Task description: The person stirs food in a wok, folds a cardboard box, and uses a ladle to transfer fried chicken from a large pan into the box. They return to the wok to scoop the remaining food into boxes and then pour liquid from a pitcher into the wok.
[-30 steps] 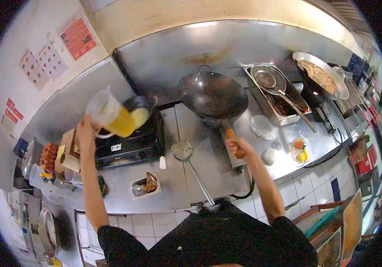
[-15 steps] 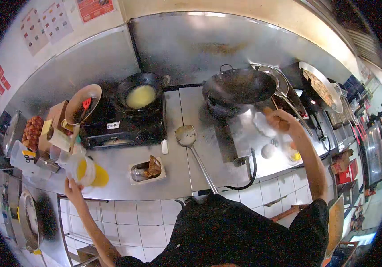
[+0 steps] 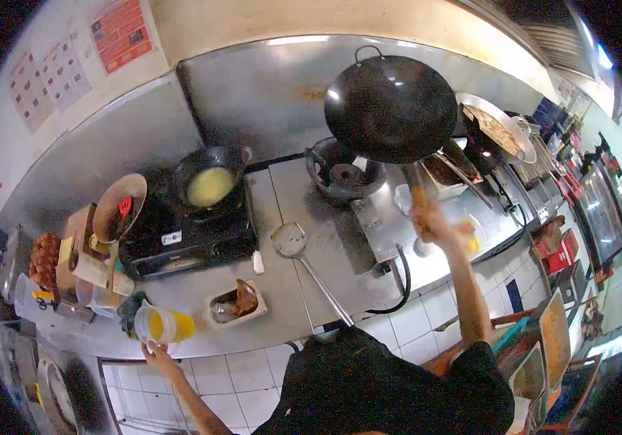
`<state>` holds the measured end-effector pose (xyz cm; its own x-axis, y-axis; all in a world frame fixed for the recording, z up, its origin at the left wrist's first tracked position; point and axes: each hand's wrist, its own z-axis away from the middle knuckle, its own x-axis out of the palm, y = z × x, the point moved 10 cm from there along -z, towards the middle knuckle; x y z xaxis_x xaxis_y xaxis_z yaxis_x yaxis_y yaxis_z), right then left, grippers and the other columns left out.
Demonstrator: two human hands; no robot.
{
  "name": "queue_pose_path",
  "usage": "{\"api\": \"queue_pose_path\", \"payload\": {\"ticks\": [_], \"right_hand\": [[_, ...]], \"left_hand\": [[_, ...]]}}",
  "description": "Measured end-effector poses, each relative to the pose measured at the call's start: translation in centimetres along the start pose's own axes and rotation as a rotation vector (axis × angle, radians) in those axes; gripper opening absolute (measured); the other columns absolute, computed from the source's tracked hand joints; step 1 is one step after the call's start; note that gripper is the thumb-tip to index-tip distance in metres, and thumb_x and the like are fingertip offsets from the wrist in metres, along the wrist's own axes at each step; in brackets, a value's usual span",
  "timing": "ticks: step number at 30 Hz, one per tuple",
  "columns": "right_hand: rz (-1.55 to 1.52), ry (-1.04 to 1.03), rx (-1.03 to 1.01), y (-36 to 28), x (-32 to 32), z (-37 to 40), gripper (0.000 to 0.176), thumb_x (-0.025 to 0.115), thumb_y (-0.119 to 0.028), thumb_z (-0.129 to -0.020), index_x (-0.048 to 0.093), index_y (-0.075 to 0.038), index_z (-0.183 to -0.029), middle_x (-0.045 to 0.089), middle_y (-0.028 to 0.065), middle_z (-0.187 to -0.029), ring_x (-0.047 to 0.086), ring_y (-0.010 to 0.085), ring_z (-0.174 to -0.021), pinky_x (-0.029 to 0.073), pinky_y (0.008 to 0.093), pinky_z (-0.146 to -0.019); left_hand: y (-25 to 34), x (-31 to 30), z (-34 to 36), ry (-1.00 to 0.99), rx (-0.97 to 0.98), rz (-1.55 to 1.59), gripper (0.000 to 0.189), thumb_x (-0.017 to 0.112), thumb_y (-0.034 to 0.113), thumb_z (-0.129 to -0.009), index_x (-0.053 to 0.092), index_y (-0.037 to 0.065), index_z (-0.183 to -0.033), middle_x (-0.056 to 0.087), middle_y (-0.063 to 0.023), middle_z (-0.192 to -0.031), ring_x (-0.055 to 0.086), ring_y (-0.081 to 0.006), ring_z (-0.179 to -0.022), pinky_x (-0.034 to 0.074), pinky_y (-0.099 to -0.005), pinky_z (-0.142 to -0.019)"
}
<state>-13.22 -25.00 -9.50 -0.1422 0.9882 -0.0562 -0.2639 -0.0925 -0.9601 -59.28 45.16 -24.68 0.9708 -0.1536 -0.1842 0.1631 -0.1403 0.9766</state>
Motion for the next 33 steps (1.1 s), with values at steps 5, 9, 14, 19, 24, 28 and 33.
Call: {"api": "queue_pose_path", "payload": {"ticks": [5,9,14,19,24,28,33], "right_hand": [[-0.081,0.025,-0.155,1.2,1.5,-1.1,0.025,0.065,-0.015,-0.082,0.048,-0.006,-0.098,0.051,0.0035,-0.063,0.050,0.0136,-0.043,0.041,0.0283,-0.039],[-0.241,-0.102,-0.191,2.3,4.6,-2.0,0.026,0.065,-0.016,-0.082,0.046,-0.007,-0.098,0.048,0.0018,-0.065,0.047,0.0125,-0.042,0.039,0.0263,-0.038],[-0.425,-0.312,-0.198,0.5,7.4,0.0,0.023,0.063,-0.013,-0.083,0.046,-0.007,-0.097,0.045,-0.0004,-0.064,0.041,0.0091,-0.040,0.033,0.0233,-0.035],[-0.782,-0.621,-0.077,-1.7,10.6,2.9,0.019,0.058,-0.014,-0.086,0.046,-0.006,-0.099,0.038,-0.0058,-0.060,0.034,0.0020,-0.038,0.029,0.0182,-0.031],[-1.030,-0.766,0.149,-0.7,10.8,3.5,0.014,0.053,-0.011,-0.089,0.046,-0.004,-0.098,0.037,-0.0070,-0.060,0.033,0.0009,-0.036,0.029,0.0166,-0.030],[-1.173,-0.742,0.326,-1.1,10.7,5.6,0.011,0.048,-0.008,-0.090,0.046,-0.001,-0.099,0.038,-0.0070,-0.061,0.032,0.0000,-0.036,0.031,0.0169,-0.029],[-1.121,-0.581,0.416,-0.4,8.5,8.3,0.013,0.045,-0.008,-0.092,0.047,0.002,-0.101,0.039,-0.0062,-0.062,0.034,-0.0007,-0.037,0.030,0.0167,-0.028]], "left_hand": [[-3.7,1.9,-1.0,0.042,-0.008,0.066,0.057,0.052,0.038,-0.093,0.042,-0.004,-0.131,0.060,-0.0153,-0.098,0.058,-0.0212,-0.075,0.049,-0.0317,-0.066],[-3.5,3.1,0.9,0.121,-0.027,0.158,0.057,0.053,0.035,-0.093,0.039,-0.004,-0.133,0.058,-0.0181,-0.103,0.058,-0.0228,-0.077,0.050,-0.0320,-0.068],[-6.0,3.7,-0.2,0.073,-0.087,-0.015,0.056,0.051,0.033,-0.095,0.036,-0.004,-0.135,0.058,-0.0212,-0.102,0.058,-0.0234,-0.077,0.050,-0.0313,-0.065],[-5.1,3.9,0.8,0.103,-0.078,-0.015,0.055,0.050,0.032,-0.095,0.038,-0.003,-0.134,0.058,-0.0213,-0.100,0.058,-0.0231,-0.074,0.050,-0.0309,-0.063],[-5.5,3.4,1.1,0.109,-0.100,-0.023,0.053,0.049,0.033,-0.095,0.040,-0.002,-0.134,0.059,-0.0212,-0.103,0.060,-0.0241,-0.076,0.052,-0.0320,-0.065],[-3.1,3.4,2.2,0.141,-0.058,-0.075,0.051,0.049,0.033,-0.096,0.043,-0.002,-0.132,0.057,-0.0221,-0.113,0.061,-0.0266,-0.084,0.054,-0.0336,-0.071],[-2.6,4.0,2.3,0.110,-0.074,-0.058,0.052,0.049,0.034,-0.096,0.042,-0.003,-0.133,0.055,-0.0238,-0.117,0.061,-0.0282,-0.094,0.054,-0.0359,-0.076]]}}
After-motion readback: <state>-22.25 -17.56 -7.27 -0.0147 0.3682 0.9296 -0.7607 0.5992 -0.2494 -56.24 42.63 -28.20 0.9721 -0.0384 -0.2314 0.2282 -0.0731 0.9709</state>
